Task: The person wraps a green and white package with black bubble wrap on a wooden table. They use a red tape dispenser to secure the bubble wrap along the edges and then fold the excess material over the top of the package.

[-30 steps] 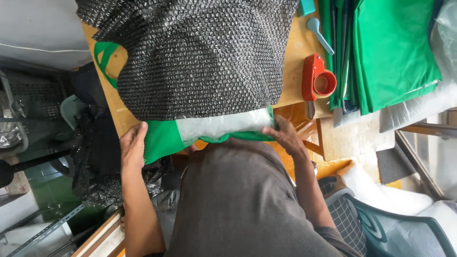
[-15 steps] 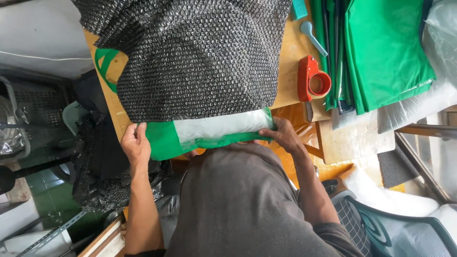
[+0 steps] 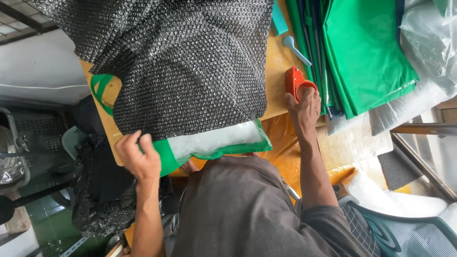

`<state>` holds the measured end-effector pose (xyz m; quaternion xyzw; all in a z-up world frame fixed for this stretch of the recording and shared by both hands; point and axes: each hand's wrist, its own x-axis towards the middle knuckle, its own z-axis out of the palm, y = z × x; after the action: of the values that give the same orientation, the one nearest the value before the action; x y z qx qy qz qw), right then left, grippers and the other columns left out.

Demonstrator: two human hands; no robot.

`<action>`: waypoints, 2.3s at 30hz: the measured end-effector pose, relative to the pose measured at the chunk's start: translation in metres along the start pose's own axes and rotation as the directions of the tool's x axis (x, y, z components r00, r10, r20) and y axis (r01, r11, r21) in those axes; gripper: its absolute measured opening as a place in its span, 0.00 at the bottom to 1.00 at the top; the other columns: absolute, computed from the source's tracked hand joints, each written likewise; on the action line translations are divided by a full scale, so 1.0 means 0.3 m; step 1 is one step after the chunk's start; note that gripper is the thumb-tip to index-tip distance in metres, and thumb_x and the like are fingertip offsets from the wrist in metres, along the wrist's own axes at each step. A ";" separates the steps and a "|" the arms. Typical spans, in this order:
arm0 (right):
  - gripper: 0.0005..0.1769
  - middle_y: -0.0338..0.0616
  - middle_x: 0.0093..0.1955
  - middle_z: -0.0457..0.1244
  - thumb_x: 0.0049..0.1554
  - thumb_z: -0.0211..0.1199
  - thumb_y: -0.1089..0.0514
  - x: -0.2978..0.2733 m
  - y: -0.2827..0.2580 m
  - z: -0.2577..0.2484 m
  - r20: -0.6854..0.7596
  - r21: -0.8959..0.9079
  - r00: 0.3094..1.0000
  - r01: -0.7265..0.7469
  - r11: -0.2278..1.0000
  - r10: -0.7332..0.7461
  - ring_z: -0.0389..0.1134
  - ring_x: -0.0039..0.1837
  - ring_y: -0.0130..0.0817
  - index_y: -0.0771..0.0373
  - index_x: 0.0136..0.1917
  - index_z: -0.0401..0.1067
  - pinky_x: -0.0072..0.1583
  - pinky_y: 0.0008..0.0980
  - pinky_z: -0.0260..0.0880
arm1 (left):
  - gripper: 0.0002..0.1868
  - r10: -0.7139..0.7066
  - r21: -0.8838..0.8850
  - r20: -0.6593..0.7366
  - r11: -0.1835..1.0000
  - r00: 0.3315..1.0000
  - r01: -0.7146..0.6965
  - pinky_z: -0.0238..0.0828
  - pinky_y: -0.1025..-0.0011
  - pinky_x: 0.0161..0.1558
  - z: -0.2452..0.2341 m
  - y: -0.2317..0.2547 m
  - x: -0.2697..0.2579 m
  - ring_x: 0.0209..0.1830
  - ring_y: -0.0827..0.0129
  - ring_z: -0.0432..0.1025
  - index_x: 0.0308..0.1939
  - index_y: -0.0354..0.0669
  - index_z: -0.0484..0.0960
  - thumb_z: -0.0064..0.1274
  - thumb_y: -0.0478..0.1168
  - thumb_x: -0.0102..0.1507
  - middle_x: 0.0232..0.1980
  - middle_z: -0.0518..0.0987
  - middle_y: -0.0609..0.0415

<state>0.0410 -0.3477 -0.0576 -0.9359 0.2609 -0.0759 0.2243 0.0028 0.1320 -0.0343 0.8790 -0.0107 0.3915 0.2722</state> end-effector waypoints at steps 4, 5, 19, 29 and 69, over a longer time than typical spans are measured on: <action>0.35 0.53 0.51 0.64 0.55 0.65 0.28 0.101 0.060 0.155 0.119 -0.312 0.991 -0.016 0.950 0.055 0.69 0.57 0.59 0.60 0.52 0.62 0.60 0.58 0.63 | 0.26 0.359 -0.161 0.281 0.932 0.890 -0.325 0.54 0.45 0.70 0.146 0.344 0.137 0.74 0.39 0.57 0.68 0.46 0.76 0.42 0.57 0.73 0.73 0.67 0.42; 0.34 0.53 0.51 0.65 0.57 0.62 0.28 0.117 0.105 0.211 0.139 -0.389 0.989 0.001 0.921 0.057 0.69 0.58 0.57 0.60 0.53 0.63 0.62 0.56 0.60 | 0.30 0.420 -0.200 0.373 0.907 0.827 -0.371 0.38 0.39 0.72 0.201 0.390 0.119 0.79 0.45 0.44 0.74 0.58 0.64 0.34 0.62 0.72 0.79 0.56 0.50; 0.15 0.44 0.40 0.65 0.64 0.64 0.55 -0.259 -0.128 -0.279 0.387 0.756 0.918 -0.261 0.600 -0.090 0.69 0.45 0.32 0.71 0.55 0.72 0.50 0.32 0.73 | 0.38 0.165 -0.278 0.690 0.960 0.704 0.047 0.28 0.39 0.77 0.293 0.548 0.051 0.81 0.51 0.49 0.74 0.43 0.66 0.31 0.66 0.72 0.78 0.63 0.44; 0.09 0.36 0.32 0.64 0.60 0.66 0.55 -0.496 -0.310 -0.343 0.537 0.771 0.747 -0.244 0.588 -0.393 0.64 0.38 0.21 0.63 0.46 0.74 0.41 0.23 0.68 | 0.48 -0.064 -0.249 0.968 -0.253 0.241 0.935 0.59 0.50 0.72 0.142 0.628 0.061 0.67 0.40 0.68 0.78 0.33 0.54 0.40 0.68 0.68 0.66 0.71 0.24; 0.28 0.57 0.34 0.67 0.38 0.81 0.45 -0.619 -0.307 -0.282 0.683 0.420 0.708 -0.182 0.889 -0.178 0.74 0.40 0.54 0.62 0.44 0.74 0.38 0.45 0.73 | 0.21 -0.313 -0.412 0.870 -0.034 0.382 0.910 0.69 0.56 0.66 0.062 0.587 -0.017 0.59 0.52 0.76 0.65 0.29 0.74 0.46 0.36 0.70 0.53 0.82 0.30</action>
<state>-0.0973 -0.2125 0.0553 -0.8123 0.1304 0.2286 0.5205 -0.0287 -0.0281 0.0348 0.5281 0.1303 -0.1329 0.8285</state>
